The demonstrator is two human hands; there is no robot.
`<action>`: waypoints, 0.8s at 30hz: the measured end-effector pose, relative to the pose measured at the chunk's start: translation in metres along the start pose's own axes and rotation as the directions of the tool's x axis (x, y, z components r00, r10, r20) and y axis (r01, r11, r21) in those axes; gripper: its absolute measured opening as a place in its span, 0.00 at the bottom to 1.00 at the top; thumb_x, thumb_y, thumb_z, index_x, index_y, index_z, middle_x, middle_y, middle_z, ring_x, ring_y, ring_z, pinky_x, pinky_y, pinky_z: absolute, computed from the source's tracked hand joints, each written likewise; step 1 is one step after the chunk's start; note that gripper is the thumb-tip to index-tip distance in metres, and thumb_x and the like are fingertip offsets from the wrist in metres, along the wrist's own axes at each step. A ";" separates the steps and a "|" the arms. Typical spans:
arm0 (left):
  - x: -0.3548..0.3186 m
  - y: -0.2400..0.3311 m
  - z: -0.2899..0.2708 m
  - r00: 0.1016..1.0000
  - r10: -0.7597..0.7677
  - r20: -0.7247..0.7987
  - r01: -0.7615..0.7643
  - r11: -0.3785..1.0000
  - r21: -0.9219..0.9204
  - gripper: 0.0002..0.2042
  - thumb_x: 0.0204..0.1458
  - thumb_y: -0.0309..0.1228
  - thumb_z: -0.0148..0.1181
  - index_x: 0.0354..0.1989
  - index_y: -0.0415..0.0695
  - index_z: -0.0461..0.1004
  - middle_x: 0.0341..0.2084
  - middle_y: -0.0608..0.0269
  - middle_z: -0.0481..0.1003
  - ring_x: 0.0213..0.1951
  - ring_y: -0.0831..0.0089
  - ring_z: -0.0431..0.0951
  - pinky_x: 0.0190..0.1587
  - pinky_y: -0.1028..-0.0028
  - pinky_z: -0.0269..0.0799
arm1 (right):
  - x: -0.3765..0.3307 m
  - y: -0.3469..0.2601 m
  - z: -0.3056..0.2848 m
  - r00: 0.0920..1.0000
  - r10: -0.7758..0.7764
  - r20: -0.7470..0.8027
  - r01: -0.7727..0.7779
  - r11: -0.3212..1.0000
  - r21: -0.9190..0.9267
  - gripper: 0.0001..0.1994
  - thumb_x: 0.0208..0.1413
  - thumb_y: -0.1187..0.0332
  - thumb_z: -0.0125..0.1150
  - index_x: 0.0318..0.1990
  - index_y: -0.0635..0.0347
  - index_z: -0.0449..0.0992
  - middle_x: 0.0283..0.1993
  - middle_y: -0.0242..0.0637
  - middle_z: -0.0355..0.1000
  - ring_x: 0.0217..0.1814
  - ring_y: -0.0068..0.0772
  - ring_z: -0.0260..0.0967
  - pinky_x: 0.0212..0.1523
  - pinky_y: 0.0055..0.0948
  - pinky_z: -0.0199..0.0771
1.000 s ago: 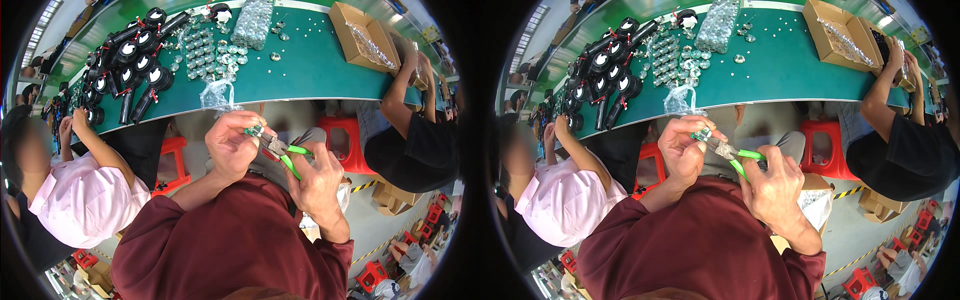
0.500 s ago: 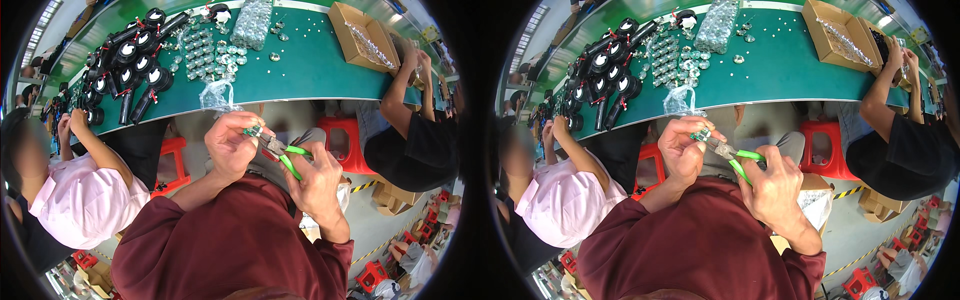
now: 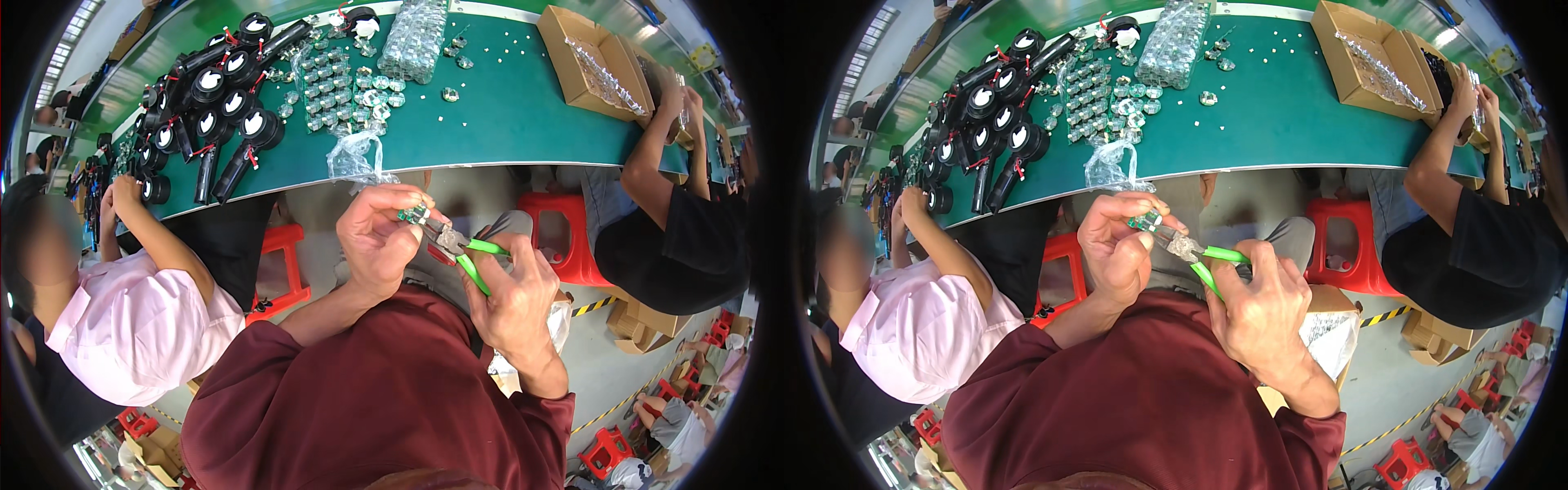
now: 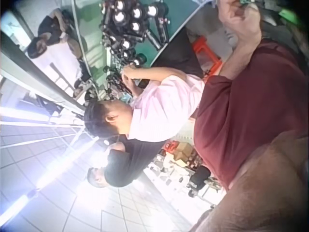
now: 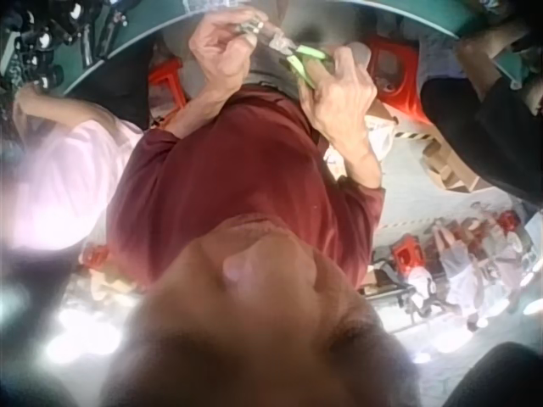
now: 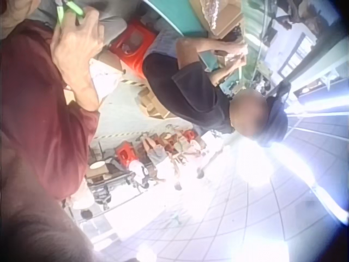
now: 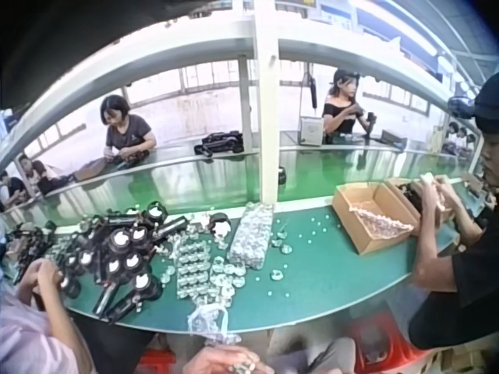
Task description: Assembling electronic components by trimming wires with pliers and fitting PCBs into device housings.
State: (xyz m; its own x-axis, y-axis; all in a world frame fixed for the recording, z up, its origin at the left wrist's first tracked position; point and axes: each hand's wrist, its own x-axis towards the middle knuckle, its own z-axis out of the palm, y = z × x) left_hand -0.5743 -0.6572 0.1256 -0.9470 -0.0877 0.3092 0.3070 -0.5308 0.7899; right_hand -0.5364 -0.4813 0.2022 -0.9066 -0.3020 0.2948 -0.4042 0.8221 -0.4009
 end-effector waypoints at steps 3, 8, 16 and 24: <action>-0.001 -0.001 -0.001 1.000 0.000 -0.014 0.000 1.000 -0.011 0.18 0.44 0.09 0.47 0.44 0.34 0.71 0.41 0.49 0.74 0.39 0.61 0.82 0.45 0.63 0.82 | -0.001 0.000 0.001 1.000 -0.006 0.010 0.006 0.999 -0.039 0.11 0.42 0.68 0.72 0.36 0.54 0.82 0.40 0.37 0.70 0.29 0.36 0.71 0.29 0.33 0.69; -0.001 -0.001 -0.003 1.000 0.004 0.005 -0.004 1.000 -0.005 0.18 0.44 0.10 0.47 0.44 0.34 0.71 0.41 0.48 0.74 0.40 0.61 0.82 0.45 0.63 0.82 | 0.000 0.001 0.001 1.000 -0.011 0.009 0.012 0.999 -0.040 0.10 0.42 0.68 0.71 0.36 0.54 0.82 0.40 0.37 0.70 0.29 0.35 0.71 0.29 0.33 0.69; -0.002 -0.001 -0.004 1.000 0.011 0.014 -0.011 1.000 0.009 0.17 0.44 0.10 0.47 0.44 0.34 0.71 0.41 0.48 0.74 0.39 0.61 0.82 0.45 0.63 0.82 | 0.001 0.000 -0.001 1.000 0.004 0.015 -0.004 0.999 0.039 0.12 0.40 0.72 0.73 0.36 0.58 0.81 0.36 0.39 0.71 0.28 0.40 0.71 0.28 0.36 0.69; -0.003 -0.001 -0.005 1.000 0.006 0.023 -0.006 1.000 0.012 0.17 0.45 0.10 0.48 0.44 0.34 0.71 0.42 0.47 0.74 0.40 0.59 0.82 0.45 0.61 0.82 | 0.001 0.000 -0.002 1.000 0.004 0.017 -0.004 0.999 0.044 0.12 0.41 0.71 0.73 0.36 0.59 0.81 0.36 0.39 0.72 0.28 0.40 0.71 0.28 0.36 0.69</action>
State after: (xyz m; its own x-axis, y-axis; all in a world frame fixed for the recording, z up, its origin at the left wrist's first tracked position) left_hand -0.5722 -0.6608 0.1216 -0.9426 -0.0716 0.3261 0.3142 -0.5204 0.7940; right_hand -0.5376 -0.4808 0.2041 -0.9100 -0.3073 0.2783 -0.4052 0.8013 -0.4400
